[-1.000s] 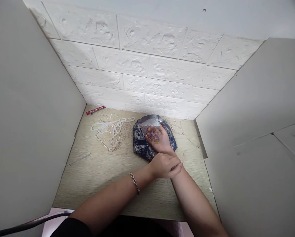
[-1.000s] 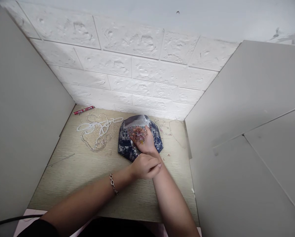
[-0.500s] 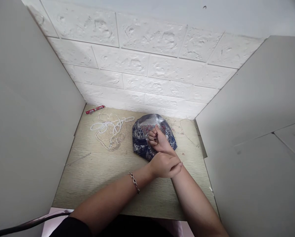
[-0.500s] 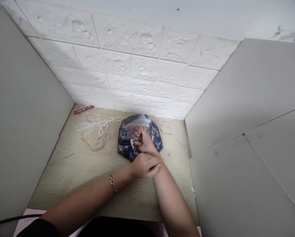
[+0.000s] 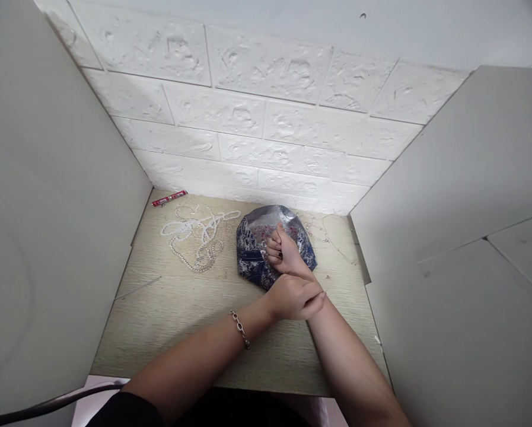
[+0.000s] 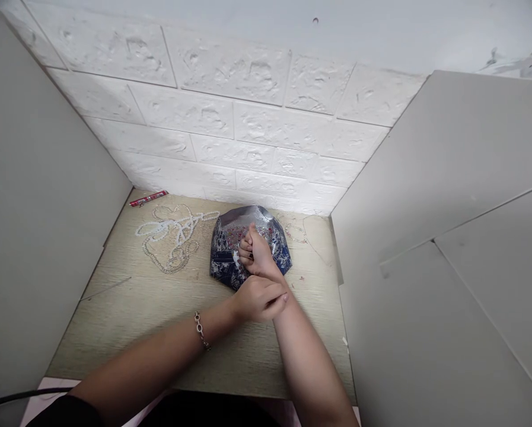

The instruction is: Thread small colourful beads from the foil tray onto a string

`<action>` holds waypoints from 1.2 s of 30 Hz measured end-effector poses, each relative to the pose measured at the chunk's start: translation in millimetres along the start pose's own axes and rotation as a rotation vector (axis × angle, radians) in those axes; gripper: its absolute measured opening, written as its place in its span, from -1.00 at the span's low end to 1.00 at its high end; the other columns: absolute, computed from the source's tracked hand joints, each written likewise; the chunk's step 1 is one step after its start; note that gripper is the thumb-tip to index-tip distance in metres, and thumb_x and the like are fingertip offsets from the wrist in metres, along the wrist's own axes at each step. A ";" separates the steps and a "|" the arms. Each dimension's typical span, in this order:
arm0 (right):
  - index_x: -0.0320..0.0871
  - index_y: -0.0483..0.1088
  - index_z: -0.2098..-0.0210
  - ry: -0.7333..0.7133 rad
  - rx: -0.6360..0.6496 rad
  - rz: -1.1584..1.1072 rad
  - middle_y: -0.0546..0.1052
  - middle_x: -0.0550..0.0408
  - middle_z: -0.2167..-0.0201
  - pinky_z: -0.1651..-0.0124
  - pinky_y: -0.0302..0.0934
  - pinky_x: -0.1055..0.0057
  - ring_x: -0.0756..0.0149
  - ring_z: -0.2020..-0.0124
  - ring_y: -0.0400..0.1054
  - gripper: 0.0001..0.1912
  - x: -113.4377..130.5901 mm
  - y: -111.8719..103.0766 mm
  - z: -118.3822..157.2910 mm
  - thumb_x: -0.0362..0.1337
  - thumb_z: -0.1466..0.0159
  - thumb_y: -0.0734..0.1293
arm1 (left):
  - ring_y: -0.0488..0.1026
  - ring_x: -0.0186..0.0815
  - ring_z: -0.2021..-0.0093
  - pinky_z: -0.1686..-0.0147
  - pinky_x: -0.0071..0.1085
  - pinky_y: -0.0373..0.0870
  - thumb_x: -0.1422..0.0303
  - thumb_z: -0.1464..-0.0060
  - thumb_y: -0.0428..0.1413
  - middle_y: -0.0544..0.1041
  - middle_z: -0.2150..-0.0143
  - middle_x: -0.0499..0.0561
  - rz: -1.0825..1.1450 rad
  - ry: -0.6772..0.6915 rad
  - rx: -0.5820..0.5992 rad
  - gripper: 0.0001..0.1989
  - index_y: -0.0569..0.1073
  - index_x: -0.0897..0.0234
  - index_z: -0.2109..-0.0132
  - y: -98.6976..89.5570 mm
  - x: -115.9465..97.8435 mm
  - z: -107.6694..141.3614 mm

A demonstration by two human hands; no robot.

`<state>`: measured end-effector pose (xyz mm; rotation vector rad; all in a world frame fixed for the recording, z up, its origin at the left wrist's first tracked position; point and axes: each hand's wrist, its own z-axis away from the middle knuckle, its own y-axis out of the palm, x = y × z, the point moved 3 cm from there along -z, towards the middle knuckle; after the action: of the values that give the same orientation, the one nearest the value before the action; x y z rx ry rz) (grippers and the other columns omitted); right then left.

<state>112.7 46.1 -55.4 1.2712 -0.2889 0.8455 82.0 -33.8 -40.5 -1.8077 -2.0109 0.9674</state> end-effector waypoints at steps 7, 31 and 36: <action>-0.16 -0.13 0.68 -0.125 -0.047 0.052 -0.05 0.33 0.84 0.80 -0.41 0.63 0.61 0.83 -0.26 -0.51 2.5 3.7 3.8 0.02 -0.11 0.16 | 0.32 -0.45 0.62 0.60 -0.54 0.24 0.41 -0.02 -0.12 0.38 0.65 -0.06 0.008 -0.015 0.021 -0.75 0.35 0.33 0.53 -0.9 -0.4 0.3; -0.17 0.28 0.14 -0.114 -0.019 -0.315 0.39 0.03 0.12 0.17 0.26 0.23 0.29 0.17 0.32 -0.44 3.1 -7.9 -2.8 0.08 -0.18 -0.06 | 0.33 -0.44 0.63 0.61 -0.53 0.21 0.36 -0.02 -0.11 0.40 0.66 -0.06 -0.040 -0.035 0.090 -0.74 0.37 0.31 0.53 1.0 -0.6 -0.3; -0.18 0.29 0.15 -0.105 -0.023 -0.301 0.39 0.00 0.12 0.18 0.26 0.22 0.26 0.16 0.32 -0.43 2.6 -8.0 -2.9 0.08 -0.18 -0.06 | 0.35 -0.43 0.62 0.60 -0.52 0.22 0.35 -0.01 -0.11 0.41 0.65 -0.06 -0.047 -0.036 0.087 -0.75 0.38 0.30 0.52 1.2 -0.4 -0.7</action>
<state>119.3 49.4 -60.4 1.3011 -0.1838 0.5184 83.4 -33.9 -40.6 -1.7019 -1.9904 1.0638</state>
